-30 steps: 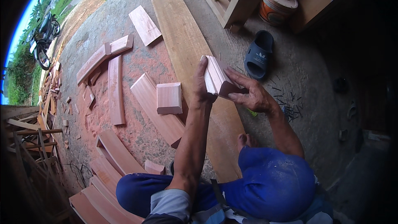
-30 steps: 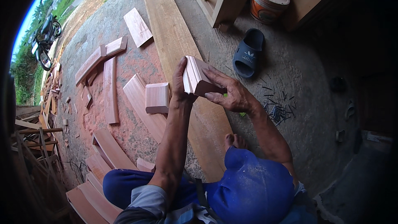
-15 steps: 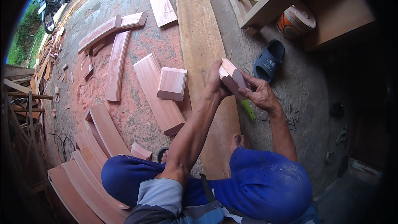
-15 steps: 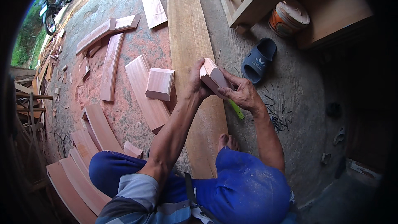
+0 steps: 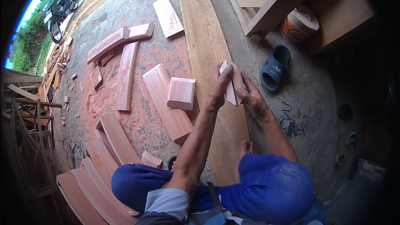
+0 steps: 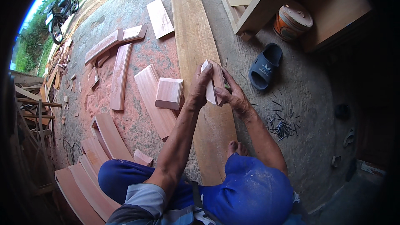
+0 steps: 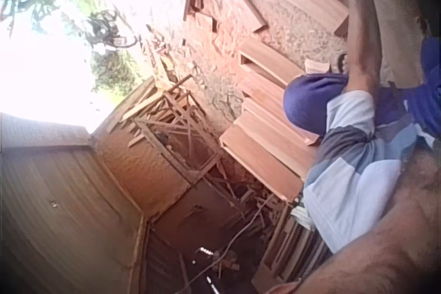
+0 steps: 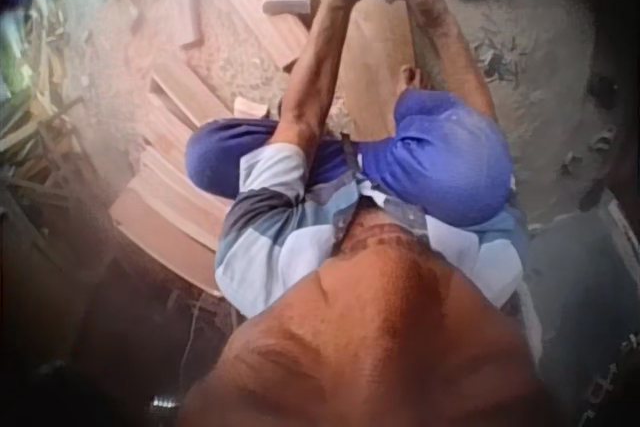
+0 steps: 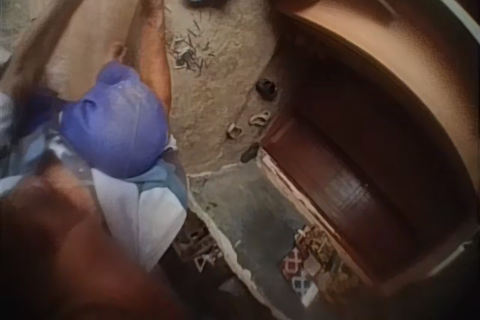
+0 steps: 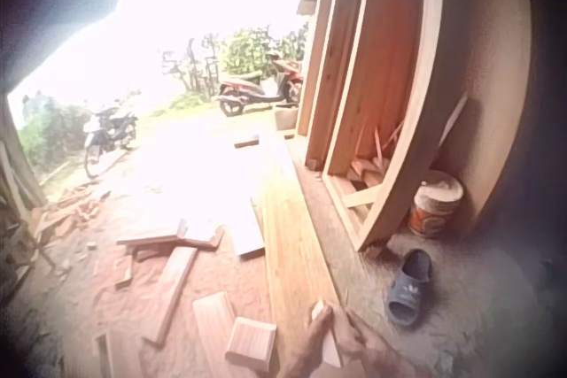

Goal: The person assembles small wooden boxes by hammering nails into pre-cut wooden pieces. The person sits on the floor, picks up nails, and uses a hammer to fasten the pieces together, occasionally adjusting the wood to align the joints.

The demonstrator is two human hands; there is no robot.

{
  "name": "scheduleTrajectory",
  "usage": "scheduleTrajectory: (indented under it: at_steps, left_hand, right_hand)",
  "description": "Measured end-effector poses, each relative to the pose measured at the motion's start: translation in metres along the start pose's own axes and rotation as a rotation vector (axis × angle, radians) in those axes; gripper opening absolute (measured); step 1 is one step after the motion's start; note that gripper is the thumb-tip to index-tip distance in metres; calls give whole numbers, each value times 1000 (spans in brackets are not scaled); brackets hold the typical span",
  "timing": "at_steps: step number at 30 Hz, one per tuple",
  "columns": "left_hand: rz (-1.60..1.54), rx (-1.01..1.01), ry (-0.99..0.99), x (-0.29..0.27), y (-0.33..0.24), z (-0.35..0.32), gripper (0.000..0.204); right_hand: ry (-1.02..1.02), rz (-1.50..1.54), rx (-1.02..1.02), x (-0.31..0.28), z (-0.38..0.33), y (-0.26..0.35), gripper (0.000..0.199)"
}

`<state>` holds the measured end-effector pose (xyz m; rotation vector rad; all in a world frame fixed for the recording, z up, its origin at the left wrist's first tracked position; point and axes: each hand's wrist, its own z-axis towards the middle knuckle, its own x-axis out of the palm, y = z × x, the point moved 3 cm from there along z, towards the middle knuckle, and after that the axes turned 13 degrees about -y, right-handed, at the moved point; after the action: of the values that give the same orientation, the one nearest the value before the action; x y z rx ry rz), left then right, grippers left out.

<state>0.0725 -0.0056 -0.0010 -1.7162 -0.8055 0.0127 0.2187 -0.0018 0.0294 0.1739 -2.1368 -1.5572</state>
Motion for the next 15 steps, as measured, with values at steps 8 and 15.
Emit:
scheduleTrajectory:
  at_steps: [8,15]
  left_hand:
    - [366,-240,177,-62,17,4,47]
    - [466,-167,6,-128,-25,3,41]
  right_hand:
    - [-188,404,200,-21,1,-24,68]
    - [-170,189,-26,-21,7,-42,77]
